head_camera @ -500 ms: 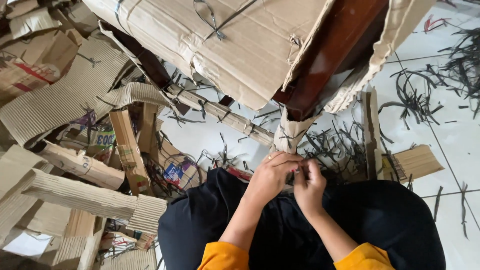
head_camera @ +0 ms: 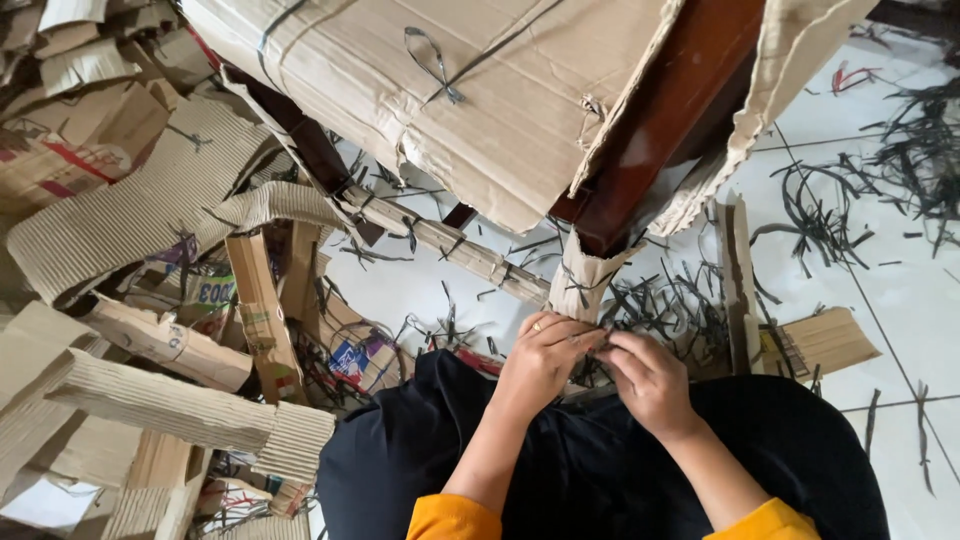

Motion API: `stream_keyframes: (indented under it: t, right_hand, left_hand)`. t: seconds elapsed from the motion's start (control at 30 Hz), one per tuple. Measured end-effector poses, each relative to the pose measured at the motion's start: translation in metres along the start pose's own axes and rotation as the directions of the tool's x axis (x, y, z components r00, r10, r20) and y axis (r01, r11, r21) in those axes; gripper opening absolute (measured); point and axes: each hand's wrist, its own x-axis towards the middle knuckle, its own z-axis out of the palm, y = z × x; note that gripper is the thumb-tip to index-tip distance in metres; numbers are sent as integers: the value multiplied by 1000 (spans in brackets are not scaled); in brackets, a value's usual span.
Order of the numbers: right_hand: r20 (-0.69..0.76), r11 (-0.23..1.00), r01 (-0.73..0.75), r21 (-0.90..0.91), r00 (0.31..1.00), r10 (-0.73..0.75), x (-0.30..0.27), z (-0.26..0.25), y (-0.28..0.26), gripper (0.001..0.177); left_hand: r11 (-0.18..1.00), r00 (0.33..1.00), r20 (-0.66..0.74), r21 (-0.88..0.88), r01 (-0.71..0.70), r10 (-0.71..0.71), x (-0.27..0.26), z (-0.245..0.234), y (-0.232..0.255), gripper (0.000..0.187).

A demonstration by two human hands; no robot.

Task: The person wraps corrugated cardboard strips around the legs of a wooden chair and secures them with black plastic ties. They use scissors to cut the ties after fastening each leg.

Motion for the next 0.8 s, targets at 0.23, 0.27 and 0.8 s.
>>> stream_keyframes:
  t: [0.23, 0.27, 0.8]
  right_hand:
    - [107, 979, 121, 163, 984, -139, 52, -16, -17, 9]
    - [109, 979, 120, 165, 984, -139, 48, -10, -15, 9]
    - [97, 945, 136, 298, 980, -172, 50, -14, -3, 6]
  left_hand:
    - [987, 985, -121, 93, 133, -122, -15, 18, -17, 23]
    - [986, 985, -121, 93, 136, -124, -17, 19, -19, 23]
    - [860, 896, -89, -336, 384, -435, -18, 10, -8, 37]
